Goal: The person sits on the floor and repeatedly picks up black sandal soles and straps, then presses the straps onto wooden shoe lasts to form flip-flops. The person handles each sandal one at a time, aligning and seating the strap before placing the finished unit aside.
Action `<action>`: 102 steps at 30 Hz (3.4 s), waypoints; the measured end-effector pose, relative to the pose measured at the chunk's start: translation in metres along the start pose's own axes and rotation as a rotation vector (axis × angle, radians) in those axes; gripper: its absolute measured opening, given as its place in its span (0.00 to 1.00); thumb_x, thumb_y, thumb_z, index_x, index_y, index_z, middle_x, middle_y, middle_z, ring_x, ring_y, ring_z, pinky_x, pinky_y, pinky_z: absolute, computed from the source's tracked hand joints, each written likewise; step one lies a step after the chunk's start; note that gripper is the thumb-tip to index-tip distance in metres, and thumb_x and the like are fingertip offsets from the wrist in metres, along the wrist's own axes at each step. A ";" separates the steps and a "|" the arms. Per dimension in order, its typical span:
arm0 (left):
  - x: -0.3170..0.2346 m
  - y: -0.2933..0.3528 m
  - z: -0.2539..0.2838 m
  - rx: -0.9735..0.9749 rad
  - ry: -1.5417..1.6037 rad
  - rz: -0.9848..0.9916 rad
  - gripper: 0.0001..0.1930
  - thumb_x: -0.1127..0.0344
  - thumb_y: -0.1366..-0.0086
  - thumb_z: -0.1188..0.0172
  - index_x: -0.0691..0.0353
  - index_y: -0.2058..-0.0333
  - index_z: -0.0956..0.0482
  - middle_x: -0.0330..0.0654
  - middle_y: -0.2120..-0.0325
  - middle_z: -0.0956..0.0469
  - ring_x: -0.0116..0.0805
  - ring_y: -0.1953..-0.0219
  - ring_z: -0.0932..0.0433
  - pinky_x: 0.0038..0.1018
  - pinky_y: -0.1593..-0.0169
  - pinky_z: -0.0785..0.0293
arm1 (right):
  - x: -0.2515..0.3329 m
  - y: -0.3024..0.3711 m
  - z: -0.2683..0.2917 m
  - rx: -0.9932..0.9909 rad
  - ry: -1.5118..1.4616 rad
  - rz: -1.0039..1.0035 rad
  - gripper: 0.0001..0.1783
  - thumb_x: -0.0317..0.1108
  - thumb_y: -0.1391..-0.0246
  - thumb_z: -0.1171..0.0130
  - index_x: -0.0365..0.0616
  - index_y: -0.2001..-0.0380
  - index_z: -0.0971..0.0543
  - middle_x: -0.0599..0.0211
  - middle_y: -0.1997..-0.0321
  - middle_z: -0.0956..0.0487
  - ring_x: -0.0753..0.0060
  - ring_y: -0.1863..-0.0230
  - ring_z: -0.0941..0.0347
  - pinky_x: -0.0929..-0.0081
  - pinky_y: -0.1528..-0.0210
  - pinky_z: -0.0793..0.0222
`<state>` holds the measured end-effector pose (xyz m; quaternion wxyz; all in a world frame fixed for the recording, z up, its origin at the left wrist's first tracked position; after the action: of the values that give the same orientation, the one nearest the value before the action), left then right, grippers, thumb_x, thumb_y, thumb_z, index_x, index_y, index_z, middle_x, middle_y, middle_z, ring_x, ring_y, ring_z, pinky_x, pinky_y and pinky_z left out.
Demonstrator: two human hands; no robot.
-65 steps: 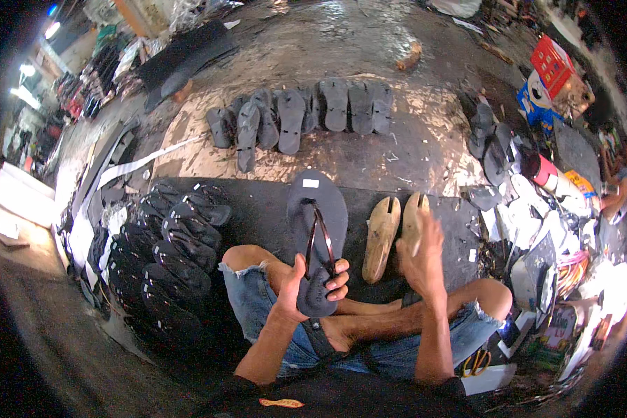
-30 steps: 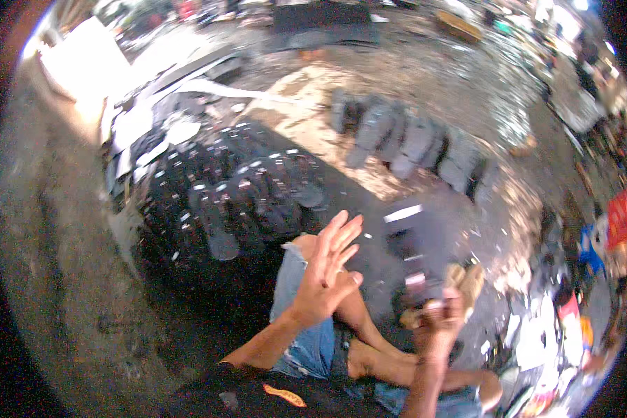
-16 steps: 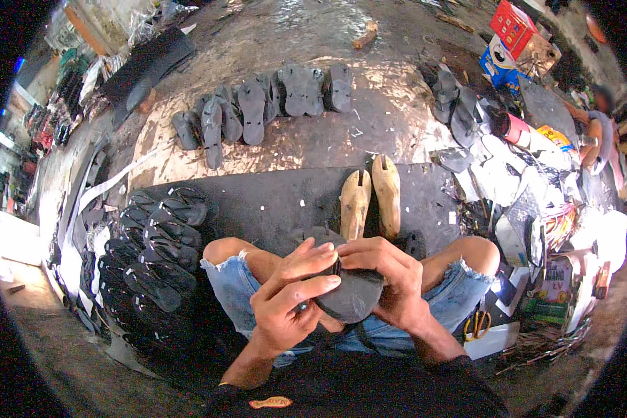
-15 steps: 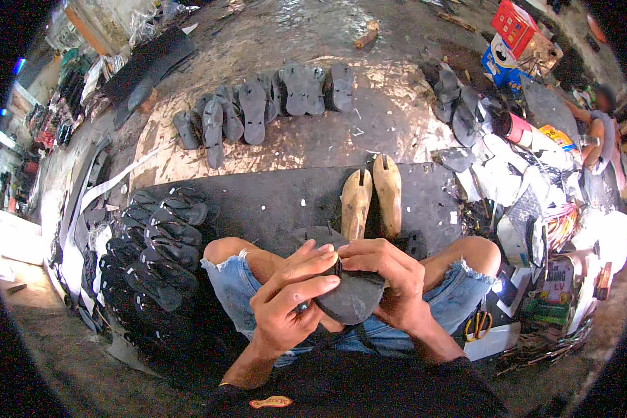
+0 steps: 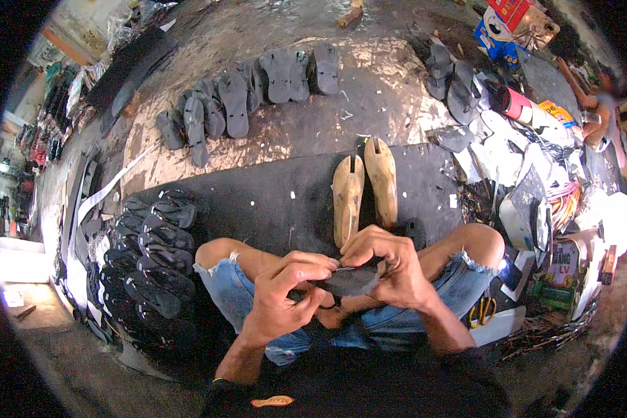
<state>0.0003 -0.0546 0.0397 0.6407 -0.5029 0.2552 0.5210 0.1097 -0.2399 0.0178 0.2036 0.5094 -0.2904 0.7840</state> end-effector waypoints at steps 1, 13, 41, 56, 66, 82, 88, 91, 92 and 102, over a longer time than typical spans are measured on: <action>0.007 -0.003 0.003 -0.025 -0.063 0.040 0.17 0.80 0.43 0.28 0.63 0.55 0.20 0.49 0.58 0.16 0.44 0.54 0.14 0.38 0.49 0.16 | -0.011 -0.001 -0.003 -0.095 -0.026 -0.016 0.29 0.29 0.57 0.18 0.41 0.49 0.15 0.59 0.48 0.13 0.54 0.40 0.17 0.59 0.35 0.24; 0.157 -0.025 0.069 -0.612 1.410 0.352 0.32 0.54 0.26 0.42 0.59 0.28 0.33 0.46 0.27 0.31 0.51 0.26 0.32 0.75 0.27 0.37 | -0.147 0.004 0.015 -0.566 -0.445 -0.527 0.38 0.29 0.40 0.36 0.34 0.27 0.31 0.55 0.31 0.21 0.59 0.30 0.27 0.62 0.28 0.31; 0.016 -0.011 0.017 -0.504 0.817 0.138 0.32 0.73 0.35 0.28 0.56 0.37 0.33 0.52 0.43 0.25 0.53 0.34 0.25 0.60 0.33 0.22 | -0.033 0.081 -0.095 -0.368 -0.157 0.297 0.37 0.39 0.29 0.35 0.48 0.25 0.41 0.23 0.28 0.32 0.25 0.29 0.29 0.33 0.29 0.31; 0.095 0.124 -0.019 -0.837 1.222 0.828 0.31 0.46 0.26 0.44 0.69 0.38 0.24 0.49 0.50 0.15 0.44 0.48 0.15 0.39 0.38 0.20 | 0.033 0.050 -0.094 0.201 -0.169 -0.039 0.36 0.43 0.35 0.28 0.42 0.29 0.29 0.38 0.27 0.34 0.43 0.25 0.36 0.43 0.22 0.43; 0.066 0.127 -0.030 -0.462 1.718 0.515 0.47 0.31 0.31 0.44 0.70 0.31 0.30 0.61 0.37 0.21 0.56 0.40 0.17 0.50 0.34 0.21 | 0.026 0.047 -0.087 0.003 -0.306 -0.359 0.23 0.44 0.20 0.48 0.36 0.68 0.26 0.70 0.76 0.25 0.73 0.73 0.33 0.69 0.67 0.35; 0.033 0.041 -0.023 -0.468 0.664 0.787 0.34 0.54 0.26 0.37 0.66 0.30 0.36 0.49 0.38 0.28 0.39 0.38 0.27 0.35 0.35 0.28 | -0.062 0.077 -0.124 -0.397 -1.074 -0.742 0.39 0.45 0.30 0.33 0.46 0.24 0.37 0.54 0.39 0.19 0.58 0.42 0.19 0.55 0.40 0.19; 0.018 0.033 -0.025 -0.238 0.426 0.686 0.26 0.53 0.18 0.43 0.71 0.36 0.29 0.42 0.50 0.19 0.33 0.43 0.22 0.33 0.40 0.25 | 0.008 0.046 -0.080 -0.154 -0.665 -0.268 0.73 0.24 0.49 0.21 0.49 0.17 0.68 0.48 0.21 0.43 0.51 0.20 0.44 0.53 0.20 0.44; 0.017 0.044 -0.004 -0.042 -0.012 0.786 0.24 0.53 0.15 0.50 0.69 0.37 0.22 0.45 0.50 0.14 0.31 0.47 0.19 0.32 0.44 0.23 | -0.008 0.066 -0.078 -0.039 -0.795 -0.464 0.65 0.27 0.45 0.23 0.44 0.18 0.59 0.55 0.25 0.34 0.59 0.26 0.34 0.56 0.26 0.34; 0.022 0.053 -0.006 -0.049 -0.218 0.606 0.25 0.53 0.15 0.49 0.69 0.36 0.23 0.47 0.48 0.14 0.32 0.47 0.19 0.31 0.44 0.23 | -0.006 0.070 -0.081 0.024 -0.863 -0.577 0.62 0.28 0.44 0.23 0.44 0.18 0.57 0.56 0.28 0.30 0.59 0.29 0.30 0.56 0.29 0.31; 0.074 0.140 -0.044 0.061 0.567 0.232 0.39 0.53 0.31 0.30 0.63 0.27 0.32 0.43 0.30 0.26 0.42 0.31 0.27 0.40 0.29 0.29 | 0.067 0.046 -0.058 0.001 -0.867 -0.354 0.71 0.30 0.46 0.26 0.41 0.18 0.71 0.47 0.16 0.52 0.46 0.15 0.53 0.50 0.16 0.55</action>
<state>-0.0962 -0.0709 -0.0920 0.4949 -0.5761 0.4952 0.4218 0.0153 -0.2346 0.0498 0.1939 0.8319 -0.2568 0.4521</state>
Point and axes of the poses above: each hand's wrist, its own y-axis away from the middle knuckle, its own z-axis out of the back of the hand, x = y × z, the point moved 5 cm from there along -y, towards the middle knuckle
